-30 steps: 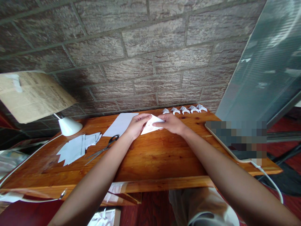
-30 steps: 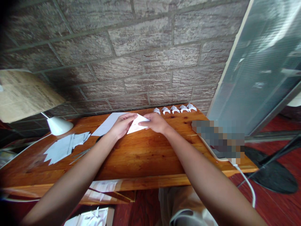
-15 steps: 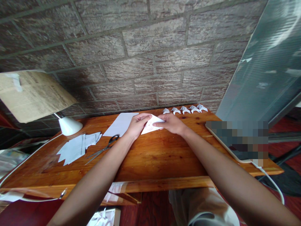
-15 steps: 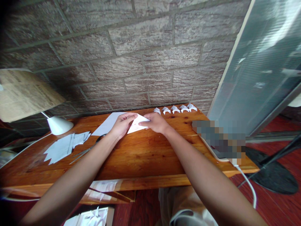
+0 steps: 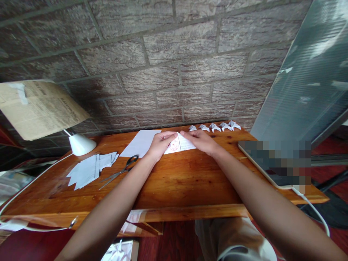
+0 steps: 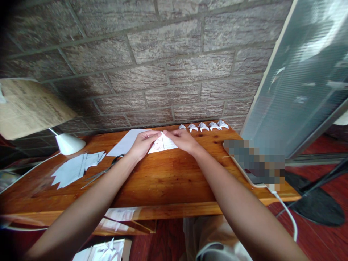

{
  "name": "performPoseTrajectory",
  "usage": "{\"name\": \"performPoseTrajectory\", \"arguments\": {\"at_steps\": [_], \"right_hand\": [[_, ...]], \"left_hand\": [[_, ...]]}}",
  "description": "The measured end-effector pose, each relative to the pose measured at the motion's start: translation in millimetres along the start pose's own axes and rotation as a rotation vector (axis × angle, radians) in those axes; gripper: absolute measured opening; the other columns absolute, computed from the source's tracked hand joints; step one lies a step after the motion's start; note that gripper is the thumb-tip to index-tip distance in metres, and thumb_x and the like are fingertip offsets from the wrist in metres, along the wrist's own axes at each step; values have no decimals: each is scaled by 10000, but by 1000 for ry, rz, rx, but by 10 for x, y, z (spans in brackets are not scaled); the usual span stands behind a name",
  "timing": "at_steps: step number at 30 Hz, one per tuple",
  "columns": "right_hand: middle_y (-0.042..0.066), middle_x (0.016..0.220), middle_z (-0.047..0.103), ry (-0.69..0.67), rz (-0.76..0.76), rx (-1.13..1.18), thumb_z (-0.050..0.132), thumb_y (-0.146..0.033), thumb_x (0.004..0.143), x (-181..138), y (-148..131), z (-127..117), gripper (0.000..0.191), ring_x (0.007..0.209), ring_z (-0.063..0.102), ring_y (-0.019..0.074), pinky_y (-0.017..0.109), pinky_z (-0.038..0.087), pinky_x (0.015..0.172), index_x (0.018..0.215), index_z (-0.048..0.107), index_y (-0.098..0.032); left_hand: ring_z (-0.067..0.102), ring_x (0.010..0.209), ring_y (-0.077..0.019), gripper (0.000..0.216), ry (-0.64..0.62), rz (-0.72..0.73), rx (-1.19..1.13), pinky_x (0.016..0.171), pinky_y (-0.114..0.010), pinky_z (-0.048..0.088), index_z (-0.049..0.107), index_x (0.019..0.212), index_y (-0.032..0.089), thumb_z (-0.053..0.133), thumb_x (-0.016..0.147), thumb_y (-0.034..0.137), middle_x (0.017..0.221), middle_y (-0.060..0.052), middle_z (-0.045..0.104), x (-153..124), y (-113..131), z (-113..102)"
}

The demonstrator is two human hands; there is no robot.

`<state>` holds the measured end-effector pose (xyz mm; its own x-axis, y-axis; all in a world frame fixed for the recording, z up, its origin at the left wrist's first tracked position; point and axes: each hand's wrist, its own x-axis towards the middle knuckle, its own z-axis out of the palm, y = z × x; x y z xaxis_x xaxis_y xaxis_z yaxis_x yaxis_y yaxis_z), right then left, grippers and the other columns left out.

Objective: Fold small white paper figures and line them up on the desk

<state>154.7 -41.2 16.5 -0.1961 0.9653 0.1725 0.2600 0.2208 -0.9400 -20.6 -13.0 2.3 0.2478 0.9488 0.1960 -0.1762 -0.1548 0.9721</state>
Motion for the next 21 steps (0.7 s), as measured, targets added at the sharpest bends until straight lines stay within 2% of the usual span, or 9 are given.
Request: {"name": "performPoseTrajectory", "arguments": {"at_steps": [3,6,9,13,16,18,21], "right_hand": [[1,569,599,54,80,106,618,-643,708,6,13,-15,510,503,454,101,241,322,483,655,683,-140],[14,609,640,8,79,229,699,-589,659,20,44,-21,447,563,520,123,248,376,542,693,711,-143],[5,605,630,-21,60,276,731,-561,633,25,58,-22,431,560,500,111,244,365,544,703,715,-136],[-41,510,512,-4,41,209,721,-581,625,9,27,-31,456,487,364,70,237,260,480,652,687,-126],[-58,479,438,-8,-8,113,699,-601,636,-3,-6,-46,473,485,322,65,237,238,479,617,663,-130],[-53,486,449,-17,-48,55,687,-608,646,-3,-17,-57,479,494,340,69,233,255,487,600,654,-133],[-21,563,571,-7,-81,-6,694,-602,639,8,-6,-63,470,536,436,94,235,327,521,623,683,-132]], "left_hand": [[626,700,-166,334,-1,12,41,694,-289,467,745,824,140,802,594,375,786,-49,732,-24,29,21],[624,702,-161,321,-2,35,68,673,-274,466,746,832,142,791,612,370,797,-48,734,-35,42,28],[620,687,-152,318,8,45,87,648,-259,460,746,834,139,789,616,367,794,-47,735,-37,40,31],[632,698,-162,336,12,55,90,660,-269,470,746,839,135,795,610,376,803,-56,739,-42,37,35],[642,714,-173,343,10,64,92,675,-280,477,748,840,136,798,606,381,816,-64,742,-47,37,33],[644,717,-176,340,5,71,101,675,-281,478,750,837,137,796,608,384,816,-65,743,-49,32,29],[642,715,-172,328,0,79,131,667,-274,477,751,827,140,794,611,383,803,-62,742,-47,19,24]]}}
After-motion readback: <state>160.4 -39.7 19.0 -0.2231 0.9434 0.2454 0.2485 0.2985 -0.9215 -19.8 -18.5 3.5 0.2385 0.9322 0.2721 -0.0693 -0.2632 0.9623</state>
